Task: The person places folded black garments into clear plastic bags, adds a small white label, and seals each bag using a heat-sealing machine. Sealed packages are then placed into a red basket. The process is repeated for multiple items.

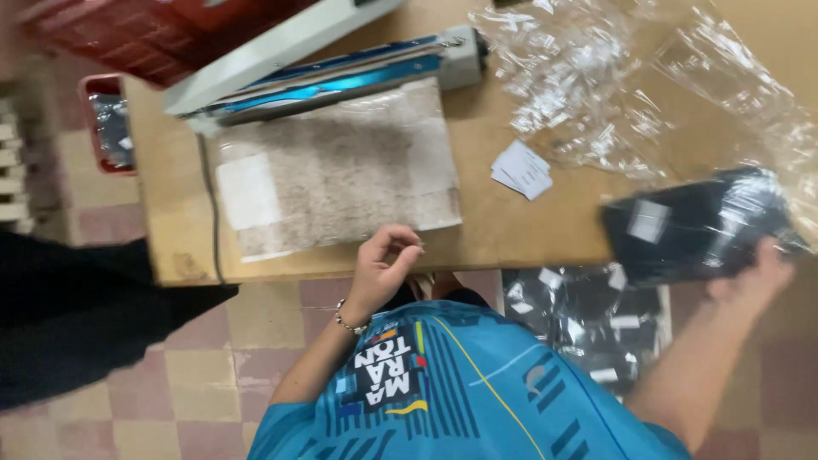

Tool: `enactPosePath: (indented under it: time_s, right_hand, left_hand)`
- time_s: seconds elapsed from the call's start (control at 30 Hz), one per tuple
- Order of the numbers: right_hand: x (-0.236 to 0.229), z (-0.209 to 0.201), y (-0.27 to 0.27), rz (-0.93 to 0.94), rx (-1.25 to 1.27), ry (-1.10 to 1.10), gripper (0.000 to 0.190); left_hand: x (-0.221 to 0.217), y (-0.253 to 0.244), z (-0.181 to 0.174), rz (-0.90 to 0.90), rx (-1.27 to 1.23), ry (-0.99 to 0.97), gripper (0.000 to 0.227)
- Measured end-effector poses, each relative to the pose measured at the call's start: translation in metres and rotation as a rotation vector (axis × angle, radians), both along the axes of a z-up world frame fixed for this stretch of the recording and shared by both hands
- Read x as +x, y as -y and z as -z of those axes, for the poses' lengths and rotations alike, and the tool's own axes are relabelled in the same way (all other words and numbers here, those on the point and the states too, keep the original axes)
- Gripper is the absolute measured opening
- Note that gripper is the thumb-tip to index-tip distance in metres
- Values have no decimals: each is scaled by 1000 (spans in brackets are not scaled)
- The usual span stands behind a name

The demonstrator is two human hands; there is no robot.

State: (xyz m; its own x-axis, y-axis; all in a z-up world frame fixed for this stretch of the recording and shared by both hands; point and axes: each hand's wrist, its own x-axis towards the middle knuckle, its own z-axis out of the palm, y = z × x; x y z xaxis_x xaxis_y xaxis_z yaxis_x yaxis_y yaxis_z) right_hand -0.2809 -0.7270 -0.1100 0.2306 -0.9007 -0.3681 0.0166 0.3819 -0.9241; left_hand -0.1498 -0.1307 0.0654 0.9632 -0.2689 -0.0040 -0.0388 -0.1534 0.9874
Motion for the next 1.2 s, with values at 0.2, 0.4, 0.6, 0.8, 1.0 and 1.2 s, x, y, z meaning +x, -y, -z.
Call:
enactPosePath:
  time_s: [0.2,0.4,0.6,0.8,1.0,1.2]
  right_hand:
    - [23,-66,-37,-219,68,205,57]
    - [-17,-32,-60,-253,-133,45,38]
    - [-6,-193,-279,-627,-89,188,45]
    - [-61,-110,-369,-1234,-516,483,38]
    - [-152,-116,-512,-1144,-543,384,36]
    - [-247,-127,-556,-970,-443,323,19]
  left_hand:
    - [-4,-13,-14,14,71,-8,4]
    - [-15,-18,-21,116,26,-56,12]
    - [-52,-37,-42,396,162,55,60]
    - [-118,-87,-12,356,0,-27,104]
    - [-197,-176,45,605,399,148,30]
    - [-288,-249,139,882,655,639,16]
